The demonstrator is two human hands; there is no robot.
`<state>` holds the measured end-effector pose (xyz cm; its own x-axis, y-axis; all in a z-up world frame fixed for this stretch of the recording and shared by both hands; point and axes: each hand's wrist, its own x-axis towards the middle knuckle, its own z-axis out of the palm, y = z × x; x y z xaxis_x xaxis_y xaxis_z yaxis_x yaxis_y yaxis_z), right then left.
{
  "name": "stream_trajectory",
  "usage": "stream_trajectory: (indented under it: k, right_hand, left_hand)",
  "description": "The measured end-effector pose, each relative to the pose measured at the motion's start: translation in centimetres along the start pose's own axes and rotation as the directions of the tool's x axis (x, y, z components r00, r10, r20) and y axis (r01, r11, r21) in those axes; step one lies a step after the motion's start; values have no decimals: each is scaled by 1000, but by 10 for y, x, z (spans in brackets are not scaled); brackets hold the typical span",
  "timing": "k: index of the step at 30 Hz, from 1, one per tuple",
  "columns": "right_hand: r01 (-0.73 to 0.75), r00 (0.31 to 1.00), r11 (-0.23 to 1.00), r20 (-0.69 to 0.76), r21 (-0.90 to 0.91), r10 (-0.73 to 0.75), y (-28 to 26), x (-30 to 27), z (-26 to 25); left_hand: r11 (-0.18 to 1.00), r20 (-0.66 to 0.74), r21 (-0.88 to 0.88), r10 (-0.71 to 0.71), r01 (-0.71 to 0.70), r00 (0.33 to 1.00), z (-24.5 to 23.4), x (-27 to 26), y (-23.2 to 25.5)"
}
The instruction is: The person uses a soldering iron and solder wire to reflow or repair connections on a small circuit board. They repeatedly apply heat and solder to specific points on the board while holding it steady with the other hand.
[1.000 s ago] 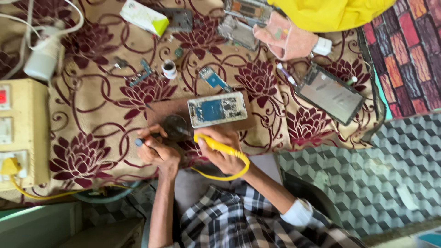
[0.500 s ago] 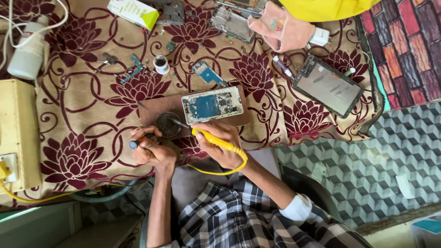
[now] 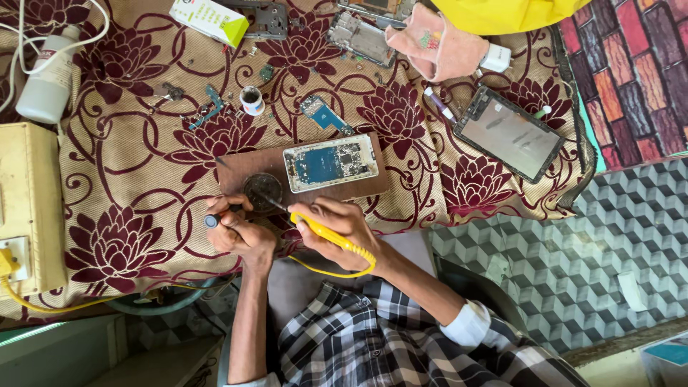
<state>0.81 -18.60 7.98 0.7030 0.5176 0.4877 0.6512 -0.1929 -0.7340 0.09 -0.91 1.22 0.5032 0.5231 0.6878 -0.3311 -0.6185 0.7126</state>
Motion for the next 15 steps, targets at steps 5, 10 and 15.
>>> stream_trajectory:
  k: [5,10,15]
  right_hand:
    - [-32,997,999,-71,6,32,-5,-3,8]
    - [-70,998,997,-6,-24,70,-2,2,5]
    - [-8,1000,1000,-19,-23,8,-5,0,-2]
  left_hand:
    - [999,27,-16,28,-28,999,-4,-2,2]
    - [996,6,-84,-10,10,1000,-1,0,2]
    - [997,49,-52,54,-52,997,-4,-1,3]
